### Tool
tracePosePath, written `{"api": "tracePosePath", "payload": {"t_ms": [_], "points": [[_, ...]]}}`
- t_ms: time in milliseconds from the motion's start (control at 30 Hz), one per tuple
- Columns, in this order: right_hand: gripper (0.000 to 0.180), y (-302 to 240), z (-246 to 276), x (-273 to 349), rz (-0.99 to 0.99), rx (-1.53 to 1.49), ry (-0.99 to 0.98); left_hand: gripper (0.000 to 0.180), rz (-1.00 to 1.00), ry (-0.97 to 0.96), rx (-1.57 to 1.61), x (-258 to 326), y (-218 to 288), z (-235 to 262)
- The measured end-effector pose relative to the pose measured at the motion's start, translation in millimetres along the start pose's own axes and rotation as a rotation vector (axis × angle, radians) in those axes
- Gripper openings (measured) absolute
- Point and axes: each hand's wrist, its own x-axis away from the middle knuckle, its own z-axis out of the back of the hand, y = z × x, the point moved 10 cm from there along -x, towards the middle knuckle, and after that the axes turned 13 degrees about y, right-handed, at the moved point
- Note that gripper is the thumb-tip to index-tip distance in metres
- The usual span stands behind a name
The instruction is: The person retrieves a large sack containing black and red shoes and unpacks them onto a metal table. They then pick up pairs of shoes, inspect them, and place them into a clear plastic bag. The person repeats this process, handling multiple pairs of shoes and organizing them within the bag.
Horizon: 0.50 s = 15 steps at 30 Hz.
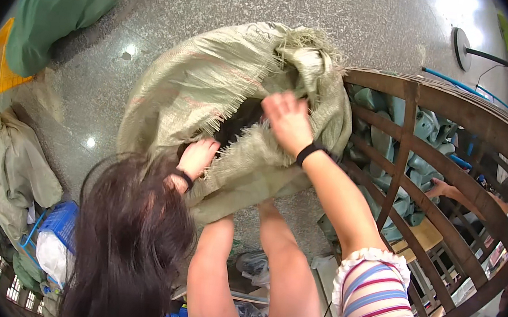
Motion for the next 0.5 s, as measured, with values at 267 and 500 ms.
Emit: {"api": "tracePosePath", "payload": {"t_ms": [267,500], "points": [[0.019,-34,-111,10,-0.074,-0.066,-0.256,0.051,0.309,-0.684,-0.541,39,-80,-77],[0.026,-95,-122,102,0.153,-0.059,-0.695,0.031,0.410,-0.424,-0.673,50,-174,8]]}}
